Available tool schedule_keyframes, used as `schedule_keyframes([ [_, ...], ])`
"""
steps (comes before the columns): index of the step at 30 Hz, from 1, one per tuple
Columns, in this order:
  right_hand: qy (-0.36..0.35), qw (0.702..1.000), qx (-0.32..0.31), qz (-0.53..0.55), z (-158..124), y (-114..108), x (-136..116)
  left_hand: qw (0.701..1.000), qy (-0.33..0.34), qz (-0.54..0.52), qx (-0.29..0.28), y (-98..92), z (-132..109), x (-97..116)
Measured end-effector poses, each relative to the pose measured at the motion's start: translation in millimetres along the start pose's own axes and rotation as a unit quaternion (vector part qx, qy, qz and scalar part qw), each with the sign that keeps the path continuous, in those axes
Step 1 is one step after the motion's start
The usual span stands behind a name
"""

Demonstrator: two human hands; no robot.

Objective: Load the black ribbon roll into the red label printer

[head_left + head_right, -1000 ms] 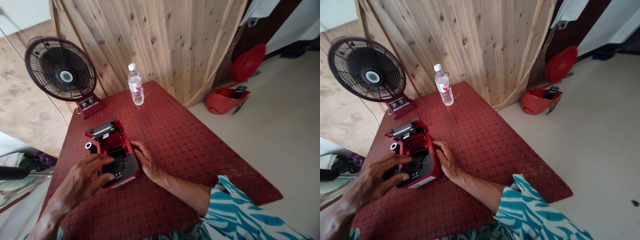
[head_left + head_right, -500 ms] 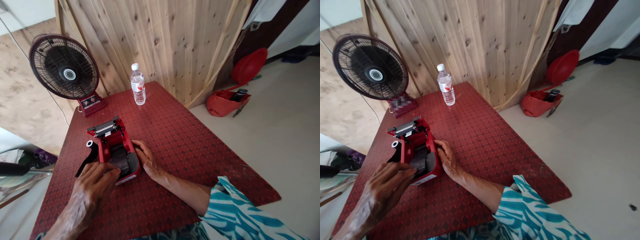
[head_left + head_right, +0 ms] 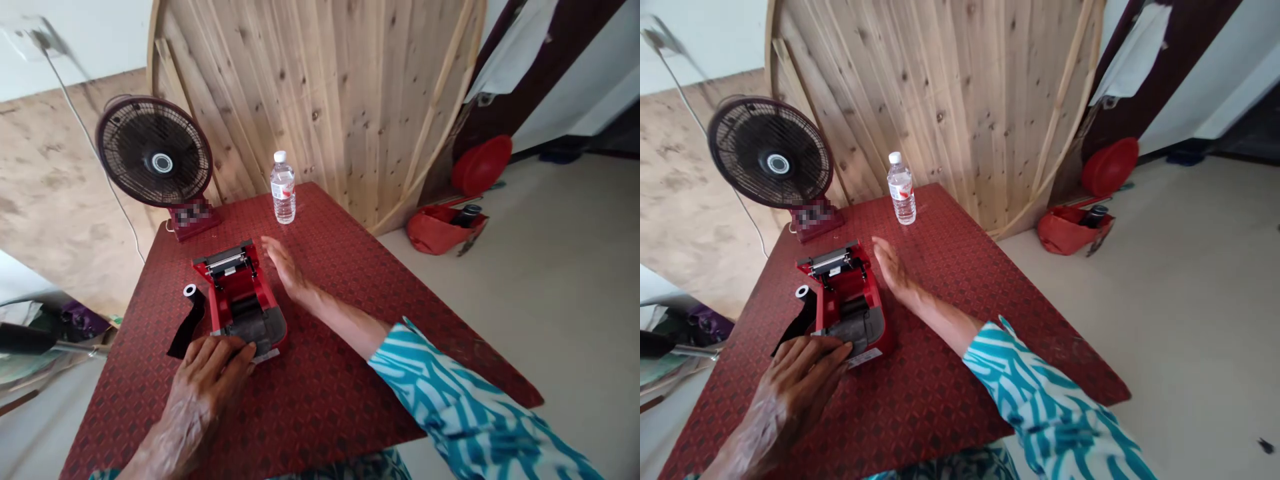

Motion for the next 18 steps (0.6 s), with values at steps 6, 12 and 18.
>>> schedule_keyframes([
  [6, 0.007, 1.000, -0.028, -0.003, 17.3, 9.4, -17.1, 1.000, -0.007, -0.003, 0.003, 0.9, -3.3, 0.6],
  [12, -0.057, 0.997, -0.036, -0.028, -37.5, -3.5, -24.1, 1.000, -0.005, -0.006, 0.019, 3.6, -4.7, 1.6],
  [18, -0.005, 0.999, -0.010, 0.047, -60.8, -0.8, -10.7, 0.998, -0.011, -0.051, 0.025, 1.7, -8.3, -1.0],
])
Point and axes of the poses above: each hand's wrist, its own z-axis towards the middle knuckle, its own y-axis out of the palm, x = y × z, the point moved 3 cm from there along z, towards the middle knuckle, and after that the axes turned 13 degrees about -z, right-handed, at the moved point
